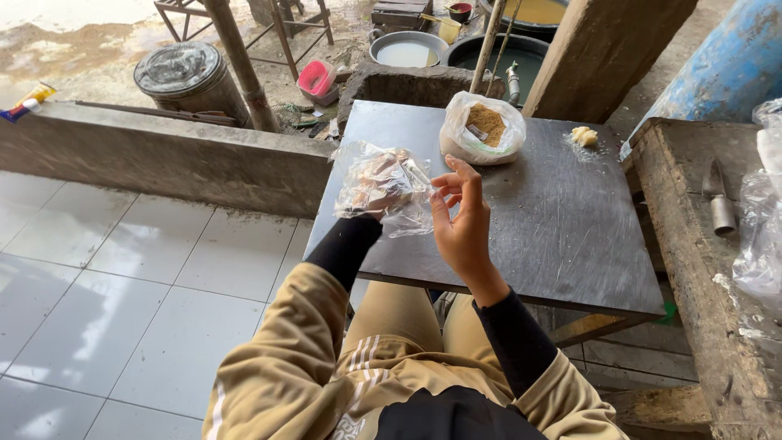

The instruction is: The person folds small triangular dough wrappers. They place a wrapper on a tabletop, add a portion of brown filling from a plastic bag by hand, and roll the dough into a thin cylinder, repeating the process.

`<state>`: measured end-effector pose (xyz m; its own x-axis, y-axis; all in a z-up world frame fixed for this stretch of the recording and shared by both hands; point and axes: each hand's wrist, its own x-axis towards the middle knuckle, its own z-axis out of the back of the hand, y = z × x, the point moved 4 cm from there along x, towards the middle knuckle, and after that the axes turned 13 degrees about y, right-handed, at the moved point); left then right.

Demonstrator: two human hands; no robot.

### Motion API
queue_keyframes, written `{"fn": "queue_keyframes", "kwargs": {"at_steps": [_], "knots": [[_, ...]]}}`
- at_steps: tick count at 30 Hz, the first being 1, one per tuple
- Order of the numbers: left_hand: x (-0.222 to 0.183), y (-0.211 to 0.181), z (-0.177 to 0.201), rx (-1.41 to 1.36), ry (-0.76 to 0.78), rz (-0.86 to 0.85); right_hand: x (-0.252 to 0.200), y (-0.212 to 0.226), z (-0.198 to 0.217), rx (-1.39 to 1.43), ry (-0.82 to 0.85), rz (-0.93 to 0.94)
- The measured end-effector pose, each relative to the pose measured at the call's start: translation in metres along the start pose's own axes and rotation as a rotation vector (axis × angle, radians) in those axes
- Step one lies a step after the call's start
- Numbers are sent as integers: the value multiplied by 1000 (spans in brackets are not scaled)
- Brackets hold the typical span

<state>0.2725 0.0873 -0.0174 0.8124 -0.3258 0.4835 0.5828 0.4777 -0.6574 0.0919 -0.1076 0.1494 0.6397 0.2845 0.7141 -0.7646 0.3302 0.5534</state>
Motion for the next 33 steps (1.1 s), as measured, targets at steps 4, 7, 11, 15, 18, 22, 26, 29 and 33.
{"fn": "queue_keyframes", "kwargs": {"at_steps": [4,7,11,15,18,22,26,29,33], "knots": [[30,38,-8,109,102,68,-23,-13,20,25,-19,-50],[43,48,-14,263,171,151,-57,-25,39,76,-59,-103],[57,49,-15,445,260,214,-119,-36,61,65,-119,-201],[62,48,-14,508,293,239,-177,-46,72,120,-150,-370],[67,47,-8,532,299,244,-188,-52,77,143,-164,-418],[67,51,-4,572,308,231,-185,-49,81,167,-155,-391],[64,51,-6,602,297,147,-187,-47,77,167,-151,-426],[51,53,-3,464,211,175,-188,-46,72,139,-180,-415],[46,54,-2,496,291,188,-191,-47,68,167,-136,-436]]}}
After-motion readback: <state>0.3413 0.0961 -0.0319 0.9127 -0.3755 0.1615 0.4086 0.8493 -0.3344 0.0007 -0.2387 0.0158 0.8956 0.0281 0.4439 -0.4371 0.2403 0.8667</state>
